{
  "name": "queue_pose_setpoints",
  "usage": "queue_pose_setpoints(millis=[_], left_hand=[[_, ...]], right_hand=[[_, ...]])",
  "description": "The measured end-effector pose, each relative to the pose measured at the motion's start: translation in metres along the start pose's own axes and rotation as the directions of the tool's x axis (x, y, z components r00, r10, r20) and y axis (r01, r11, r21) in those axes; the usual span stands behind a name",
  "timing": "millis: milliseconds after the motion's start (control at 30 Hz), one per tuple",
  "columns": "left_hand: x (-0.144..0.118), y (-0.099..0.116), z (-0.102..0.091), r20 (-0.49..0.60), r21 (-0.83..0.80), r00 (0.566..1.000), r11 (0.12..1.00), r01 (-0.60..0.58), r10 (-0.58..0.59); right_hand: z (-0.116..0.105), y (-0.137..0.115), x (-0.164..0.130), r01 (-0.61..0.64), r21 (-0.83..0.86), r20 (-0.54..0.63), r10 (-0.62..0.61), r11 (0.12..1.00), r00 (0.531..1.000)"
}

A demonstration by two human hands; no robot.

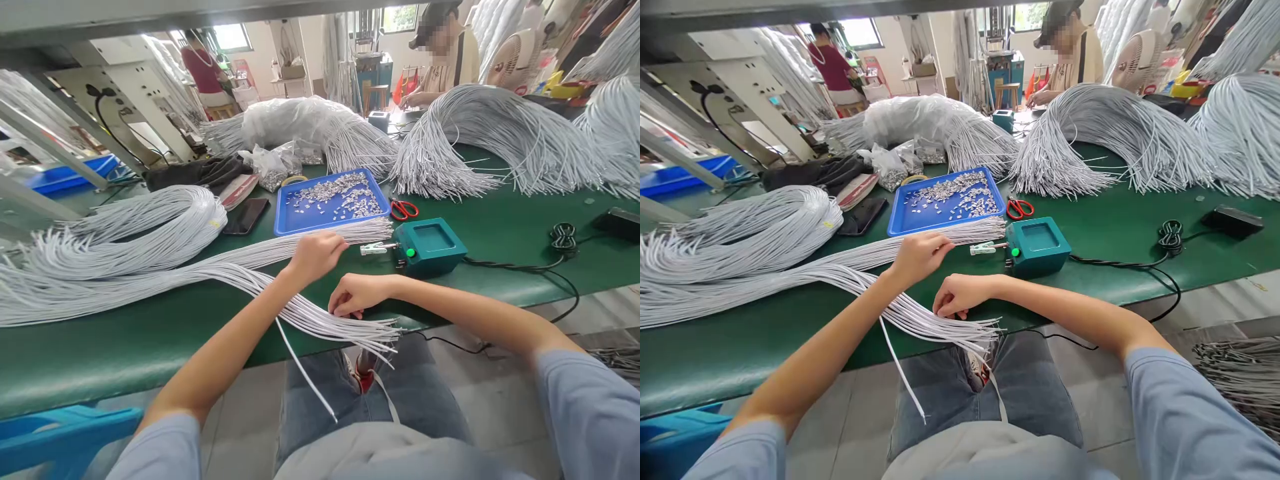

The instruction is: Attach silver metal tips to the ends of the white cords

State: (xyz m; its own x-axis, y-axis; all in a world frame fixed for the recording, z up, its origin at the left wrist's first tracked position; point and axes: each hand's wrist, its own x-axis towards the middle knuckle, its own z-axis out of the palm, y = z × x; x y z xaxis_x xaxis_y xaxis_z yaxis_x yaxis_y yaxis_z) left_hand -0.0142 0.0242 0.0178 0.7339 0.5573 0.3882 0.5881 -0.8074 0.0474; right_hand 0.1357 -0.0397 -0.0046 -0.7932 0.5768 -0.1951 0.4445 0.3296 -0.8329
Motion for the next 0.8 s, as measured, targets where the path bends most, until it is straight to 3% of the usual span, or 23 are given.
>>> queue_pose_setpoints(millis=[100, 233, 467, 800], left_hand=[[0.007, -0.017, 0.010, 0.180, 0.180, 0.977, 0.980, 0.083, -0.116], [0.007, -0.017, 0.020, 0.232, 0.250, 0.965, 0.966, 0.061, -0.121], [0.009, -0.007, 0.016, 0.248, 0.313, 0.954, 0.946, 0.087, -0.170], [0.006, -0.016, 0.018, 0.202, 0.272, 0.970, 0.959, 0.075, -0.133]], right_hand=[[0.005, 0.002, -0.002, 0.003, 0.105, -0.049, 0.002, 0.994, 0.999], [0.006, 0.003, -0.002, 0.006, 0.175, -0.095, 0.011, 0.985, 0.995], [0.007, 0.003, -0.004, 0.039, 0.223, -0.117, -0.013, 0.974, 0.993], [0.008, 0.003, -0.006, 0.045, 0.223, -0.108, -0.021, 0.974, 0.994]])
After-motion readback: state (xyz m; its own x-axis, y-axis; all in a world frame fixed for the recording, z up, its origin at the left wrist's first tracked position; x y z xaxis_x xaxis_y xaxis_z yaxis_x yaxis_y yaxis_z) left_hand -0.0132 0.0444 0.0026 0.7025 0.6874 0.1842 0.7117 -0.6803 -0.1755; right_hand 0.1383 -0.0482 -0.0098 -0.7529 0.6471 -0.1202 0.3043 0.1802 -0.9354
